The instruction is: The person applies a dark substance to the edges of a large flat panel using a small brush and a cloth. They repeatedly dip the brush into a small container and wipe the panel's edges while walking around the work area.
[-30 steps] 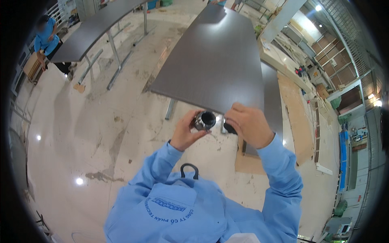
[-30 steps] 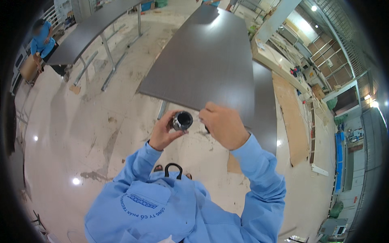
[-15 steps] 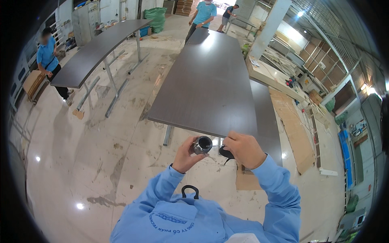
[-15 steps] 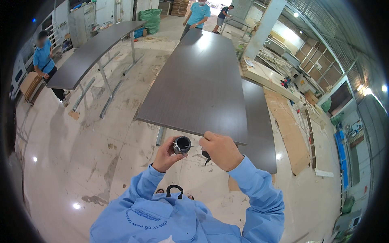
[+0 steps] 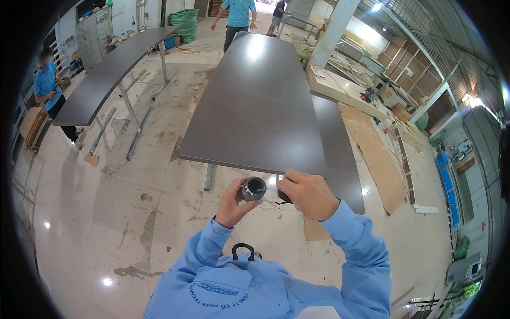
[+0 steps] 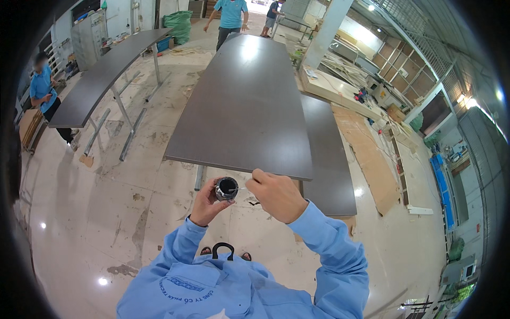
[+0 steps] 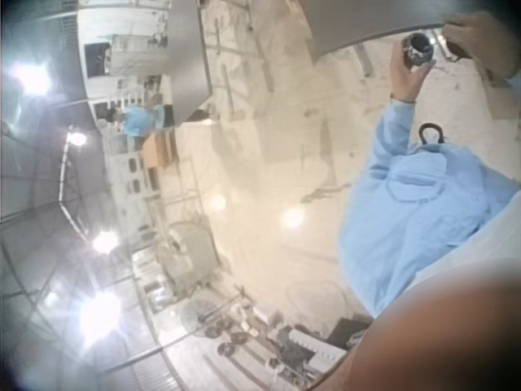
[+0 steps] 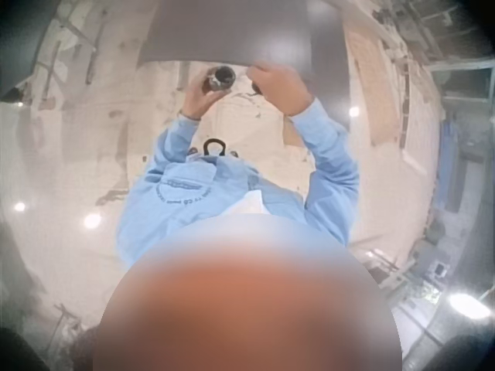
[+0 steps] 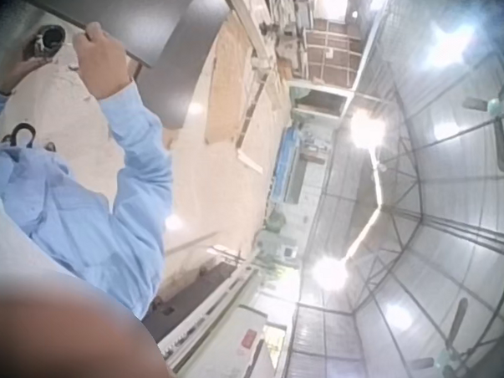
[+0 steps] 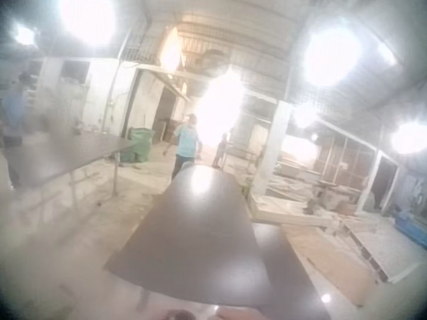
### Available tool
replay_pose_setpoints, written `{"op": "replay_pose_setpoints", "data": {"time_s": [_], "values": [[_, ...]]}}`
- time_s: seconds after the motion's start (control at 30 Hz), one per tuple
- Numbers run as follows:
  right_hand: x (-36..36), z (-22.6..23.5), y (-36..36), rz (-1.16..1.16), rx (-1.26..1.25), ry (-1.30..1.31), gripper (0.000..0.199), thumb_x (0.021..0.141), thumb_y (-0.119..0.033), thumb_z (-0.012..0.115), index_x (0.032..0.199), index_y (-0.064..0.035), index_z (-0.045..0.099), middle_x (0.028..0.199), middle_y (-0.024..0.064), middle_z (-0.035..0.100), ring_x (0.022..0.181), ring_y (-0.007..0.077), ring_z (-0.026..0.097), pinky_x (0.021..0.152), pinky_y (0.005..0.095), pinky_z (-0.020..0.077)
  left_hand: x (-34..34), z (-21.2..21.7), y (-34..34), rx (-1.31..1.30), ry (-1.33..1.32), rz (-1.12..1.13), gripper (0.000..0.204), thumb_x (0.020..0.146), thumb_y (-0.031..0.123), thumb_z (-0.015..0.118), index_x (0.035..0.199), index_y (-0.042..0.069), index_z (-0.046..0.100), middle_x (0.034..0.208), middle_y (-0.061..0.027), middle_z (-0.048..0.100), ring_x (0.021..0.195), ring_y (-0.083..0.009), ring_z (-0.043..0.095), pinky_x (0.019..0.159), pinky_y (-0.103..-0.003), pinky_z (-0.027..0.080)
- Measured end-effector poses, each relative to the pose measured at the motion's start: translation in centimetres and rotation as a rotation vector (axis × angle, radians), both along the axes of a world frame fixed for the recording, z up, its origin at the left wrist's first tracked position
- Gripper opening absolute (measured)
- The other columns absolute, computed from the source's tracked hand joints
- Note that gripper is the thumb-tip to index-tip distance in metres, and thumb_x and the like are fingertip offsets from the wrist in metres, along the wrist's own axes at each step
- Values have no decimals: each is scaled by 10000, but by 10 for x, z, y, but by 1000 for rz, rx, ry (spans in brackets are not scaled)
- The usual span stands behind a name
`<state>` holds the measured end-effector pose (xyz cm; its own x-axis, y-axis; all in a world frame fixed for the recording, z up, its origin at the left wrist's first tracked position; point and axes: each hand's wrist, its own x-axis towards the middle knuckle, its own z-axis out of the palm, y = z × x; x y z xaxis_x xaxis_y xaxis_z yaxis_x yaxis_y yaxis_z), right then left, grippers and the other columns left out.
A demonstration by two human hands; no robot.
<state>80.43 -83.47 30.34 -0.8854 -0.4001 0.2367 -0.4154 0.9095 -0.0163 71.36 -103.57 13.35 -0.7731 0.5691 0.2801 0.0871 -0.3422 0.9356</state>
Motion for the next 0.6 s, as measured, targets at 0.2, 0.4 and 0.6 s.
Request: {"op": "replay_pose_setpoints", "data": {"time_s": [0.2, 0.4, 0.6], "values": [[-3, -5, 2, 7, -29, 36, 112, 864, -53, 714, 946, -80, 642, 943, 73, 595, 815, 277, 682, 658, 391, 559, 0, 0, -2, -42, -1, 32, 634, 839, -11, 833, 1395, 0, 530, 1292, -66, 602, 1185, -146, 628, 1016, -308, 540], [-4, -6, 5, -11, -17, 87, 126, 852, -36, 716, 947, -82, 649, 945, 68, 599, 785, 278, 685, 647, 391, 564, 0, 1, -1, -31, -27, 18, 630, 851, -22, 824, 1404, -6, 523, 1286, -54, 614, 1182, -139, 620, 1037, -301, 528], [-4, -7, 9, -16, -28, 65, 147, 831, -22, 712, 956, -78, 655, 956, 61, 600, 818, 260, 689, 644, 388, 562, -3, 1, -1, -10, -27, 15, 642, 849, -24, 826, 1413, -8, 520, 1280, -51, 615, 1185, -139, 615, 1043, -303, 523]]}}
